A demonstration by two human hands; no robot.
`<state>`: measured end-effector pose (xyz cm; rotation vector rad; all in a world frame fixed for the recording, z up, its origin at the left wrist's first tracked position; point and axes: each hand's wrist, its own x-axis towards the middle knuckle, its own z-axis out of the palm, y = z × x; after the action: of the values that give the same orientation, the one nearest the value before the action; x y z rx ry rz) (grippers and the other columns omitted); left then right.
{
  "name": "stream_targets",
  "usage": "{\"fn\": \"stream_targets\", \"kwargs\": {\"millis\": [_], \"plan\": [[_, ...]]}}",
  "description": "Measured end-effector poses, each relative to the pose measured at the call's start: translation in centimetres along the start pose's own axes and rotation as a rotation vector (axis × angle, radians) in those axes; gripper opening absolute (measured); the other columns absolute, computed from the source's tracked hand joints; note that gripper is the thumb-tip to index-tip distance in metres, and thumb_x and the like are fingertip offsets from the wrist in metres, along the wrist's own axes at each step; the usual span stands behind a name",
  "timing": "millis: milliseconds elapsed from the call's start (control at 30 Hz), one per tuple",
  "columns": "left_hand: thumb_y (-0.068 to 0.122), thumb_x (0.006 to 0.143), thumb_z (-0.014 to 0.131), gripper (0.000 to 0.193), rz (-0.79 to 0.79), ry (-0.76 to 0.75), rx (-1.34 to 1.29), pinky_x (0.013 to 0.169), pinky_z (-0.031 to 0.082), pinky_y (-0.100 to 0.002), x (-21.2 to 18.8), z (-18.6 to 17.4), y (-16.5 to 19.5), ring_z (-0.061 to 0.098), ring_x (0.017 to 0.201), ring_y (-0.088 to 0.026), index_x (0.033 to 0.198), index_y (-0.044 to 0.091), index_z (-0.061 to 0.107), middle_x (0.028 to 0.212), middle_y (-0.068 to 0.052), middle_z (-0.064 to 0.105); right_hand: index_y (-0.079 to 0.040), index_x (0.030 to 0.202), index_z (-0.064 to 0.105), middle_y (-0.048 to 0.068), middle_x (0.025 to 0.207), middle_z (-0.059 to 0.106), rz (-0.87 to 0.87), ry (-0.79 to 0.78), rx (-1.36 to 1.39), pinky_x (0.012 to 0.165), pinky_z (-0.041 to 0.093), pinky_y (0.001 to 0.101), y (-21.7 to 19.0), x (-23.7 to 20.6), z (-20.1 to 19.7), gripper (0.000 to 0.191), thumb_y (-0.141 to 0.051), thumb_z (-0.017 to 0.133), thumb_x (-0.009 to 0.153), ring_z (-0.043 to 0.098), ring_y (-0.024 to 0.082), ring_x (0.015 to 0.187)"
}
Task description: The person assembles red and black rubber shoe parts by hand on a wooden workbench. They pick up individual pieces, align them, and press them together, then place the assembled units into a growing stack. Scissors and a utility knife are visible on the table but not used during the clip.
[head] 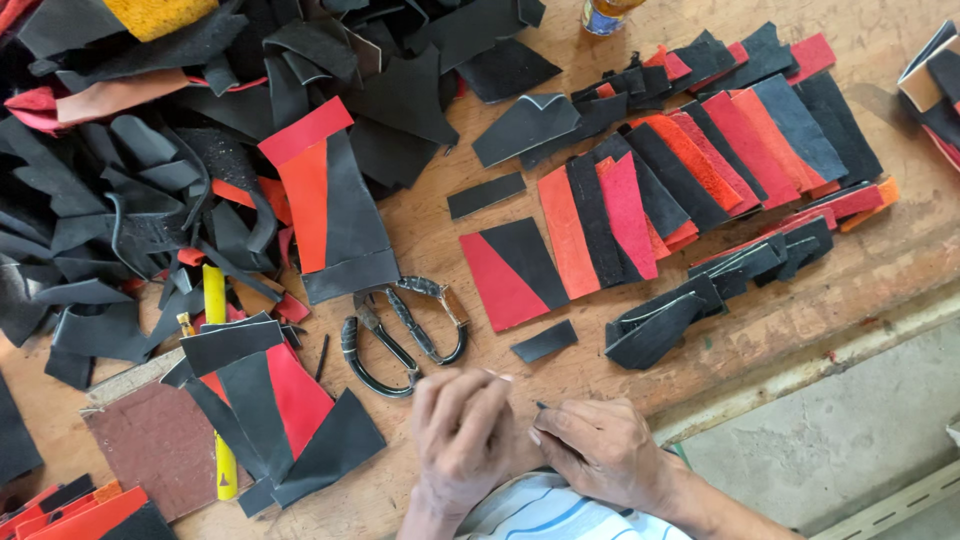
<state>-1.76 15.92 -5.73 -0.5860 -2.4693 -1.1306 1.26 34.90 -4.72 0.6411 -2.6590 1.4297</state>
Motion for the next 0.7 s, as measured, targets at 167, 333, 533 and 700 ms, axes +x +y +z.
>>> {"fn": "stream_targets", "kwargs": {"millis": [167,333,533,700], "plan": [[-0.005,0.068,0.078,0.036,0.015,-0.084,-0.126,0.072,0.053,-0.037,0.6,-0.1,0.7,0.064,0.087,-0.026,0.102,0.001,0.069,0.097,-0.008,0.067,-0.003,0.089,0.068,0.009,0.073,0.065,0.019,0.005,0.065,0.051,0.051,0.0370,0.1,-0.1,-0.3,0.012,-0.005,0.078,0.083,0.066,0.026,0.060],[-0.004,0.067,0.079,0.037,0.022,-0.130,-0.149,0.068,0.051,-0.036,1.3,-0.2,1.1,0.064,0.083,-0.024,0.102,0.003,0.068,0.096,-0.009,0.067,-0.003,0.090,0.067,0.009,0.076,0.066,0.019,0.003,0.074,0.054,0.052,0.0372,0.1,-0.2,-0.4,0.012,-0.004,0.077,0.082,0.067,0.026,0.063],[-0.006,0.069,0.077,0.038,-0.008,-0.107,-0.107,0.073,0.050,-0.038,1.4,-0.4,1.3,0.063,0.085,-0.025,0.106,0.002,0.068,0.097,-0.008,0.065,-0.003,0.090,0.068,0.009,0.077,0.067,0.016,-0.001,0.063,0.054,0.053,0.0373,0.1,-0.2,-0.3,0.013,-0.006,0.078,0.083,0.068,0.026,0.064],[-0.010,0.074,0.074,0.035,-0.067,-0.052,-0.095,0.073,0.048,-0.038,1.6,-0.2,1.2,0.063,0.084,-0.025,0.107,0.001,0.068,0.094,-0.008,0.065,-0.004,0.089,0.068,0.008,0.076,0.067,0.013,-0.002,0.049,0.054,0.052,0.0372,0.1,-0.1,-0.4,0.013,-0.007,0.079,0.084,0.068,0.026,0.064]]}}
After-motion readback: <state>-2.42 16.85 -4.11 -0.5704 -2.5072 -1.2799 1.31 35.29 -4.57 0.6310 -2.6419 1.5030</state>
